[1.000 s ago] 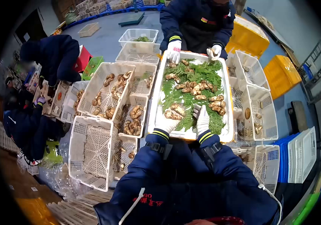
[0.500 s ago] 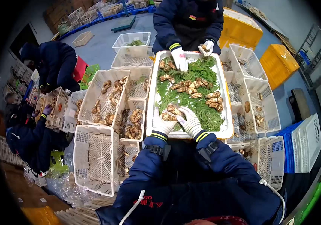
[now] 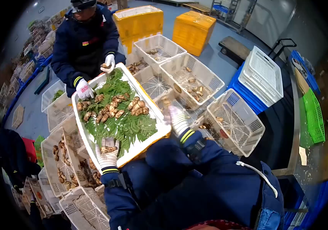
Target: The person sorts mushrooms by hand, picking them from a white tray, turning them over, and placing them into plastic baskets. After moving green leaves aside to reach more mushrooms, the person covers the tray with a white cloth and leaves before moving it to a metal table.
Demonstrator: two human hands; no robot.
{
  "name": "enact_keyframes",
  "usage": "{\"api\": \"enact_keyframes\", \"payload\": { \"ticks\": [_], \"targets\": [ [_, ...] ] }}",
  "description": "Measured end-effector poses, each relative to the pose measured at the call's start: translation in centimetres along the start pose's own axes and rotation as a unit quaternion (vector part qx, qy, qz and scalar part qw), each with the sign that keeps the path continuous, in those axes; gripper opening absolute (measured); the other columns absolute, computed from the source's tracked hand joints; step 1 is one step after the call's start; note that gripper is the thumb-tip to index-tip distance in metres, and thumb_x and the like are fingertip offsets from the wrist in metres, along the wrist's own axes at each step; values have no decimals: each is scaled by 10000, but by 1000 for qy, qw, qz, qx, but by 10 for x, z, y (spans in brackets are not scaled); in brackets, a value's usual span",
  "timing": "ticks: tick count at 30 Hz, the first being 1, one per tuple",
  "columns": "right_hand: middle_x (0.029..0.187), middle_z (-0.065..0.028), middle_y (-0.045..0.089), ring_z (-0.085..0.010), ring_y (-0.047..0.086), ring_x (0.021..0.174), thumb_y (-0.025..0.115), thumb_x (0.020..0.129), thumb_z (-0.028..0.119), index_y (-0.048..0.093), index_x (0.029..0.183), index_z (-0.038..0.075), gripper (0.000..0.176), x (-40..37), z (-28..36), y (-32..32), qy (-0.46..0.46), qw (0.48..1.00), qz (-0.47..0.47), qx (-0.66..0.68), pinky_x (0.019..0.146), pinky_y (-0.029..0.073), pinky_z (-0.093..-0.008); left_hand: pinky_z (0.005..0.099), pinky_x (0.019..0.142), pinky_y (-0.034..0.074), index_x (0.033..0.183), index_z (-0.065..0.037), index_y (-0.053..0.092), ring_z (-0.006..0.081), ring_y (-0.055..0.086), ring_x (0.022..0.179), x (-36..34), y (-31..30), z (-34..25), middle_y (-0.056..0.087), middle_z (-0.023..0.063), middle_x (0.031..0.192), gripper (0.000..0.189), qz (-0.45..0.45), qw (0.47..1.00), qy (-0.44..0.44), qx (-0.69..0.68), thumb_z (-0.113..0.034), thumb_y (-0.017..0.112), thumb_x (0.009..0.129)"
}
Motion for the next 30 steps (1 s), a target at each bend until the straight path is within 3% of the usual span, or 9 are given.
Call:
{"api": "enact_keyframes", "payload": {
  "ticks": [5,14,15,17,21,23,26,28,30],
  "targets": [
    [1162,-151,655,-300,639,1008,494,1000,512,523,1306,28,574,-88,28,-286,-122,862,-467,155,835,551,-386,578,1110,358,1259,-60,587,223,591,1191,17,-21,-11,623,107,1290,400,48,993,23,108,-242,700,922],
    [1569,-53,375,-186,396,1405,465,942,663,352,1516,37,856,-119,-56,-489,-141,796,-482,337,1078,406,-266,466,1051,468,1283,-21,574,238,559,1239,13,-22,-19,608,128,1329,404,22,982,79,168,-267,641,970],
    [1606,-115,293,-226,258,1487,376,948,679,304,1530,16,885,-119,-15,-417,-163,780,-488,355,1220,174,-301,469,1047,470,1270,-18,580,240,567,1226,11,-20,-20,616,130,1313,391,19,980,91,173,-262,639,970],
    [1566,-80,380,-188,389,1420,444,969,632,359,1506,23,816,-134,-4,-400,-173,748,-521,372,1064,421,-258,473,1040,475,1234,-17,597,240,579,1206,8,-17,-21,632,130,1283,361,9,977,106,187,-253,642,965],
    [1518,-162,427,-300,403,1402,388,1001,563,382,1474,-16,748,-93,-60,-478,-204,804,-454,327,1160,333,-357,487,1013,498,1149,-30,640,258,627,1129,11,-23,-21,675,141,1186,276,-26,977,112,181,-201,665,935],
    [1111,-148,632,-300,571,1071,428,1037,342,575,1074,44,335,-77,-20,-367,-137,878,-328,320,915,457,-411,502,1019,488,1152,-34,643,272,627,1131,13,-20,-14,674,148,1184,276,-24,979,97,179,-196,661,929],
    [1114,-135,671,-277,659,970,454,1037,293,579,1214,42,332,-60,18,-186,30,938,-321,126,803,556,-391,532,1059,442,1225,-36,619,293,582,1206,13,14,22,637,156,1261,344,61,974,42,212,-227,630,940],
    [1132,-136,662,-262,659,940,545,1013,239,558,1223,31,296,-17,-6,-62,17,944,164,284,807,561,-389,542,1093,387,1277,-45,584,306,524,1269,-7,67,83,591,154,1330,403,139,965,-18,220,-270,623,945],
    [1239,-200,631,-241,626,1110,647,972,286,434,1410,-17,573,-27,-15,17,-20,970,67,-233,919,534,-359,545,1085,373,1311,-69,553,323,502,1280,-8,84,120,556,153,1376,434,175,959,-75,209,-312,608,955]
  ]
}}
Point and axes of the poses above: each hand's wrist, its own x-axis towards the middle knuckle, its own y-axis out of the palm, z = x × y, the point moved 10 cm from there along x, towards the middle knuckle
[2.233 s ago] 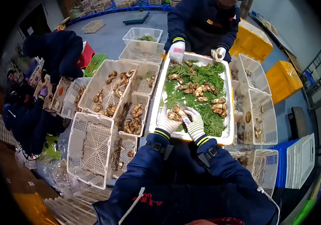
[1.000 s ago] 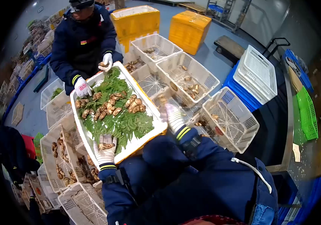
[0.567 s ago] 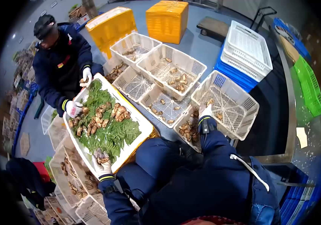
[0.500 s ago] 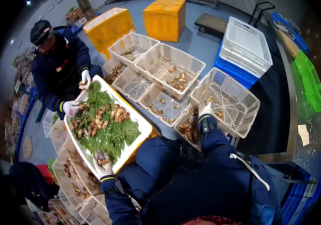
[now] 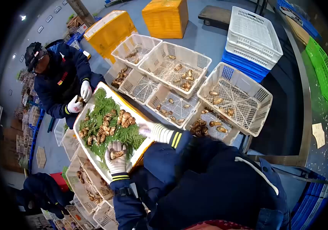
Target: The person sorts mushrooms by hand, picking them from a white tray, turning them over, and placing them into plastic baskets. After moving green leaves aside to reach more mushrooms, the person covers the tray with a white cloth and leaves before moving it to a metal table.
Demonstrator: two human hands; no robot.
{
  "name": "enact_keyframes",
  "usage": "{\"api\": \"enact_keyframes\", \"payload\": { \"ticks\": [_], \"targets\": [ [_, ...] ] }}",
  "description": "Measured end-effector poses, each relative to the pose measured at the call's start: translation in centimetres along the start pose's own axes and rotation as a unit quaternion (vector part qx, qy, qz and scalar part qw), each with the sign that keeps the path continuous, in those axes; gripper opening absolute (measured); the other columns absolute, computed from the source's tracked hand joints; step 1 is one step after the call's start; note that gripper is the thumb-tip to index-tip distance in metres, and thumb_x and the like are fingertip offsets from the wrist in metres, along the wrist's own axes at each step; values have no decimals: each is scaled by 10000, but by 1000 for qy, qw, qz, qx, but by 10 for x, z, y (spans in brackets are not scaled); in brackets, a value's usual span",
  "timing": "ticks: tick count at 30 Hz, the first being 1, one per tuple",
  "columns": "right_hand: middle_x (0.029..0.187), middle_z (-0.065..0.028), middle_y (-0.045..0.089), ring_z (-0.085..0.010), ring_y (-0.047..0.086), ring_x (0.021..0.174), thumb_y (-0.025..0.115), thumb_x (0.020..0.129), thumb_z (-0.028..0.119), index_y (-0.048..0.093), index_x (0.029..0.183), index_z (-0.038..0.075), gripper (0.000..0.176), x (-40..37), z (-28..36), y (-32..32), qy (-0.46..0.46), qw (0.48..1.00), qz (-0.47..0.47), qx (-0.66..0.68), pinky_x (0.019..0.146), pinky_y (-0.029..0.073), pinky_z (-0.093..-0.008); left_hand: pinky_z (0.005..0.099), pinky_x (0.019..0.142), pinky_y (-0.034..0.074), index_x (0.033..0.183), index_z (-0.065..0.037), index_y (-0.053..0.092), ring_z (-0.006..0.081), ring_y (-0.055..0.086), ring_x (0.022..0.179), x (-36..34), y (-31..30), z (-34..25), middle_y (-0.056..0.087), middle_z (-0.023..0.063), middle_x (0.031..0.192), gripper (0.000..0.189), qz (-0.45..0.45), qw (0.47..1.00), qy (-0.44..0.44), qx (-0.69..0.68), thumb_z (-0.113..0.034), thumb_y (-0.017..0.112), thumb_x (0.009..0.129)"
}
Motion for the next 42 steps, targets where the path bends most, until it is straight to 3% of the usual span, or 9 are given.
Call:
{"api": "enact_keyframes", "payload": {
  "ticks": [6,9,12,17,22,31,33,35,42],
  "targets": [
    [1019,-142,699,-256,654,940,589,978,325,622,1172,34,351,-7,2,102,5,957,142,-255,815,512,-405,477,1068,441,1408,-85,489,357,508,1283,10,-11,47,513,189,1421,543,-93,980,-43,170,-415,546,982],
    [892,-37,673,-146,611,758,577,989,324,642,1101,43,310,-10,-13,78,62,988,143,8,692,517,-299,454,980,511,1280,-118,581,310,578,1187,2,-1,48,599,137,1299,491,-62,979,-61,185,-483,601,953],
    [887,-71,670,-147,606,658,587,995,288,638,1094,56,258,25,-69,-18,152,918,13,367,535,473,-268,380,945,539,1353,-88,522,264,617,1141,-9,3,20,587,162,1322,530,-81,983,-39,162,-424,627,957],
    [1007,-116,671,-218,669,663,634,965,337,598,1174,40,365,26,-74,-199,125,929,-306,167,508,510,-303,397,1034,476,1327,-110,567,276,584,1200,-33,-64,-54,609,133,1312,463,-119,963,47,236,-388,624,962],
    [1327,-158,563,-286,637,1062,647,952,384,447,1395,87,569,40,-94,-282,48,879,-397,260,881,553,-437,433,1115,366,1436,-107,454,307,488,1310,-59,-126,-79,517,140,1423,628,-254,908,88,321,-454,621,940],
    [1091,-109,680,-190,660,764,514,1023,199,492,1362,63,365,69,-104,-128,95,956,-255,113,632,548,-319,465,1130,364,1446,-79,433,354,460,1337,-61,-136,-84,468,222,1447,582,-225,909,128,326,-389,583,977],
    [1090,-119,689,-193,666,802,513,1023,174,504,1362,57,359,64,-79,-89,103,960,-220,138,700,547,-322,469,1137,353,1463,-70,399,358,450,1348,-63,-132,-85,454,231,1460,614,-219,914,126,316,-398,583,978],
    [1056,-144,695,-277,691,845,522,1017,217,565,1310,56,337,61,-19,-68,-62,912,-223,-337,736,555,-369,468,1128,367,1474,-64,376,360,449,1354,-61,-131,-83,439,234,1476,633,-211,920,125,307,-401,579,978],
    [1070,-197,687,-364,652,941,606,908,151,658,1181,34,301,73,68,-5,-148,923,-150,-323,895,520,-409,500,1076,450,1295,-75,572,343,517,1284,-59,-137,-82,544,154,1374,406,-181,975,132,11,-257,652,941]
  ]
}}
Point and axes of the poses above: each hand's wrist, its own x-axis towards the middle knuckle, its own y-axis out of the palm, z = x × y, the point moved 10 cm from there along x, towards the middle knuckle
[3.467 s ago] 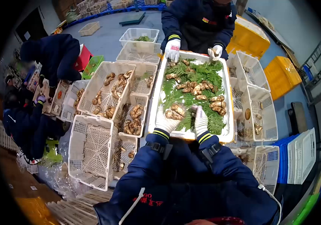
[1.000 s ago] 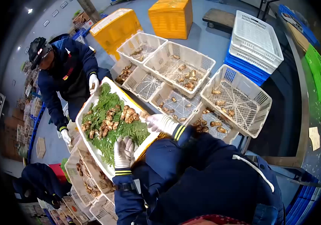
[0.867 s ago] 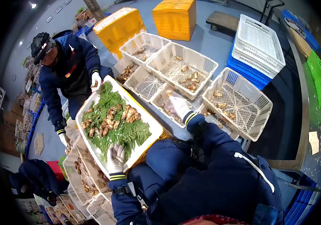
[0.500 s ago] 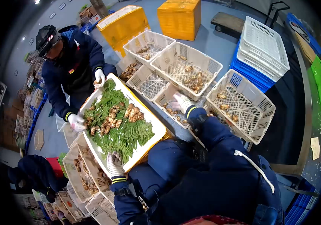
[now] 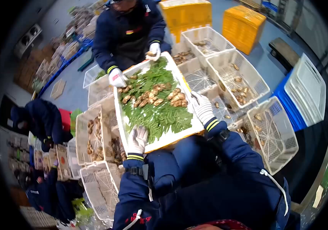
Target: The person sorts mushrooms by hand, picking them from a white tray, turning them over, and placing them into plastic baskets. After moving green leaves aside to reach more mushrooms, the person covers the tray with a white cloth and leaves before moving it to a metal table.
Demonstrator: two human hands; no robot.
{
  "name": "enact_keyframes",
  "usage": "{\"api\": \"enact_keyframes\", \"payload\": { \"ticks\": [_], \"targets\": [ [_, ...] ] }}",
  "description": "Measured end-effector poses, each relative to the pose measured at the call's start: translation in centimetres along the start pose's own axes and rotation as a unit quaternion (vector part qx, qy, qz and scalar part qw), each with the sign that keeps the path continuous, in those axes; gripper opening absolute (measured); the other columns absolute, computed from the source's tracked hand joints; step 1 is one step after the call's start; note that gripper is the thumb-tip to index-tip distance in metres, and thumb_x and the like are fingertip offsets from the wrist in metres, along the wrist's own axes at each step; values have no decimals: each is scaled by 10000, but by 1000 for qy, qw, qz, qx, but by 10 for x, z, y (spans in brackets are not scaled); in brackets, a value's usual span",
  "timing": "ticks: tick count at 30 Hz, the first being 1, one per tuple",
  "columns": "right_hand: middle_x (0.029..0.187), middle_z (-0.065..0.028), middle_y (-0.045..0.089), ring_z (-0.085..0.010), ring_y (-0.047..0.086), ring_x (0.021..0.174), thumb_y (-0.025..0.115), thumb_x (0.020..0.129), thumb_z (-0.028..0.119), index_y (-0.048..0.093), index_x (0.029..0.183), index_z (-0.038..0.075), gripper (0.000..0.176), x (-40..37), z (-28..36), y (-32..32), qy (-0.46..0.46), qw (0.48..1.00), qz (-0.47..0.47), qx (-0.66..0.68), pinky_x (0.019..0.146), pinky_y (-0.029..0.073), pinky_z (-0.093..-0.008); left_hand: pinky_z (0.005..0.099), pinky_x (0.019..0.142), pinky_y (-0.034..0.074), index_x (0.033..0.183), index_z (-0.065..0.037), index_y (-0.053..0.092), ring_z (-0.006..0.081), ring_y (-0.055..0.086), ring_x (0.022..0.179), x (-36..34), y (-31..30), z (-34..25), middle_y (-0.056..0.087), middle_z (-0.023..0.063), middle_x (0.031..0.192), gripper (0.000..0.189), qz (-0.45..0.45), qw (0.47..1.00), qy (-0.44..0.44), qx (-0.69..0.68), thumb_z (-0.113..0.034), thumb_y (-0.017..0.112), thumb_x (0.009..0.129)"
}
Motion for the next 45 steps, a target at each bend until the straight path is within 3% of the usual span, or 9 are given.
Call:
{"api": "enact_keyframes", "payload": {
  "ticks": [3,7,13,17,21,26,29,39,45],
  "targets": [
    [1011,-142,689,-338,627,1004,669,844,188,672,1130,76,307,8,40,39,-202,960,33,-189,939,484,-444,535,1080,440,1281,-45,571,352,535,1259,2,31,12,591,164,1310,397,71,992,-45,-94,-240,643,943],
    [960,-103,682,-286,620,976,729,773,298,655,1121,110,402,19,19,90,-159,893,148,-395,841,493,-455,525,1066,462,1321,-41,542,361,564,1231,8,56,37,596,178,1317,427,111,985,-85,-101,-240,631,954],
    [1045,-136,646,-353,550,1101,726,759,400,550,1313,50,679,6,-1,125,-181,807,159,-539,1080,332,-576,543,1085,437,1300,-33,559,361,559,1234,14,42,39,596,188,1304,381,104,977,-87,-164,-223,600,973],
    [1035,-134,662,-340,553,1139,632,847,354,576,1263,48,519,8,-16,132,-229,801,134,-537,1141,252,-604,548,1083,430,1284,-37,574,363,548,1242,10,50,40,596,187,1299,383,105,974,-104,-173,-231,622,958],
    [1013,-124,676,-332,566,1148,792,703,369,580,1266,86,664,8,37,106,-178,859,132,-462,1095,321,-573,535,1090,429,1330,-56,536,350,539,1244,13,43,41,555,184,1349,438,125,970,-104,-179,-243,642,948],
    [981,-131,709,-256,676,931,705,879,407,620,1212,6,527,-18,49,121,40,952,278,-122,845,538,-361,473,1136,394,1469,-59,374,332,471,1331,12,47,29,463,195,1448,588,142,989,4,-37,-226,635,969],
    [1061,-116,707,-199,673,993,605,983,361,603,1254,-30,476,-61,23,184,322,779,374,387,826,571,-316,388,1147,358,1533,-101,296,266,409,1400,6,55,29,394,159,1527,717,150,984,40,82,-267,674,946],
    [839,-185,720,-246,720,741,471,984,600,658,1049,-56,685,-85,31,193,361,789,409,284,716,593,-326,299,962,486,1456,-78,419,169,570,1179,0,59,34,566,102,1354,584,153,968,-5,198,-263,668,961],
    [892,-229,704,-294,716,855,460,974,631,573,1263,-44,743,-98,45,186,384,780,399,291,818,584,-390,284,983,456,1443,-28,435,167,575,1150,-1,60,32,617,124,1272,515,115,976,18,182,-152,625,981]
  ]
}}
Point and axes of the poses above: each hand's wrist, its own x-axis towards the middle knuckle, its own y-axis out of the palm, z = x × y, the point moved 10 cm from there along x, towards the middle knuckle
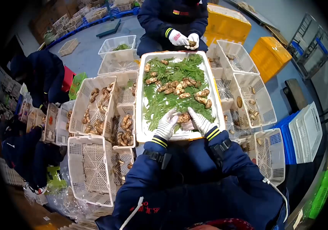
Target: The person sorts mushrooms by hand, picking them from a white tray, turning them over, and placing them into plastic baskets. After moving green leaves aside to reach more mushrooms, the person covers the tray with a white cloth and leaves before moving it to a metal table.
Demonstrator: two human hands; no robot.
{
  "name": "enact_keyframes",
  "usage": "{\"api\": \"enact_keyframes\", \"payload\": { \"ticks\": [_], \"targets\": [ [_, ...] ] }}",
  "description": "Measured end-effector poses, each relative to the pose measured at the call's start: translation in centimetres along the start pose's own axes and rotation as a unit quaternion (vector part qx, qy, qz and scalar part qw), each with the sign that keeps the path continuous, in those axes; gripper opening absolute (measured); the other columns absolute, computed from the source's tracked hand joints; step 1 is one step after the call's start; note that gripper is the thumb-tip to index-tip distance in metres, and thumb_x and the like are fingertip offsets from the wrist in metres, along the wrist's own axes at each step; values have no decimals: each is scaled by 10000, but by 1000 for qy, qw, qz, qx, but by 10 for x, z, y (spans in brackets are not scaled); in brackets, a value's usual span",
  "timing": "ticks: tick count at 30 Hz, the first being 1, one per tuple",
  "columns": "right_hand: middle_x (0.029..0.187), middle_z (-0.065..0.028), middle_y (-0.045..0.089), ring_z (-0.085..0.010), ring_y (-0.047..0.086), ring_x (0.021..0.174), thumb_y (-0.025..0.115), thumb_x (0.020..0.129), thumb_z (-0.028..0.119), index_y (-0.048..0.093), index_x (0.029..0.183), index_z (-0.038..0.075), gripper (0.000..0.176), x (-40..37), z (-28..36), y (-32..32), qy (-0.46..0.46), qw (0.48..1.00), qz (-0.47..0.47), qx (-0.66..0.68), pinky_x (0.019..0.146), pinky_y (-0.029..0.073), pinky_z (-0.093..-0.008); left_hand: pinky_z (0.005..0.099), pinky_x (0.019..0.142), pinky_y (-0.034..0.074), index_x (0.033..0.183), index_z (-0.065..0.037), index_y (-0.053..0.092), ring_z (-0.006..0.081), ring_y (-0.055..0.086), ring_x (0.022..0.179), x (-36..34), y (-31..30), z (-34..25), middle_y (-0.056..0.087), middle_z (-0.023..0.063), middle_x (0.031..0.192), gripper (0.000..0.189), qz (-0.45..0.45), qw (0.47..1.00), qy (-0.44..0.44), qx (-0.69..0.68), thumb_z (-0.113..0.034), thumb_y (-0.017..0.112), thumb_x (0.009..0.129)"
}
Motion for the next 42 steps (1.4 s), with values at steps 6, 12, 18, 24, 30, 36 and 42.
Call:
{"api": "enact_keyframes", "payload": {
  "ticks": [6,12,18,24,30,36,42],
  "targets": [
    [1131,-109,653,-187,690,859,604,975,461,565,1297,-15,576,1,-5,-6,-119,993,1,12,789,582,-298,338,1061,406,1522,-32,300,226,504,1281,2,13,-2,506,173,1413,768,77,996,29,-20,-211,731,913],
    [1164,-144,634,-218,619,1043,568,987,492,552,1290,-31,605,-97,17,-137,-371,876,-302,-63,895,511,-335,466,1062,489,1372,-78,491,320,534,1282,12,-28,19,513,162,1407,500,-30,966,-27,-255,-264,675,946],
    [1132,-113,651,-187,634,929,557,984,509,579,1267,-14,595,-187,-169,-329,-261,767,-572,127,834,527,-322,456,1107,443,1455,-52,408,322,494,1317,11,-22,18,458,189,1460,584,-21,968,-43,-245,-253,650,963],
    [1245,-205,629,-306,615,1095,653,919,447,508,1344,-41,663,-228,-305,-394,93,695,-702,-121,969,468,-396,468,1091,460,1424,-50,452,321,516,1299,9,-23,18,492,176,1434,558,-17,970,-50,-237,-261,662,953],
    [1267,-256,592,-399,544,1193,629,921,241,537,1335,6,485,-157,-43,-292,-266,697,-598,-294,1055,407,-453,468,1076,475,1408,-62,468,314,540,1273,10,-18,17,518,164,1403,514,-3,962,-59,-265,-240,650,961],
    [1026,-118,677,-331,597,1068,648,872,339,675,1067,93,314,-31,123,-82,-321,563,-314,-694,1054,379,-483,481,1071,477,1378,-53,496,315,580,1238,7,-16,12,568,165,1361,445,-8,960,-53,-276,-227,607,984],
    [951,-99,723,-314,681,939,451,968,180,697,1046,113,267,92,58,-135,-54,429,-369,-822,976,432,-536,487,1066,478,1372,-57,494,318,558,1255,7,-12,10,534,183,1396,446,7,950,-56,-307,-223,618,978]
  ]
}}
Point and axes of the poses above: each hand's wrist, its own x-axis towards the middle knuckle, its own y-axis out of the palm, z = x × y, the point moved 10 cm from there along x, towards the middle knuckle
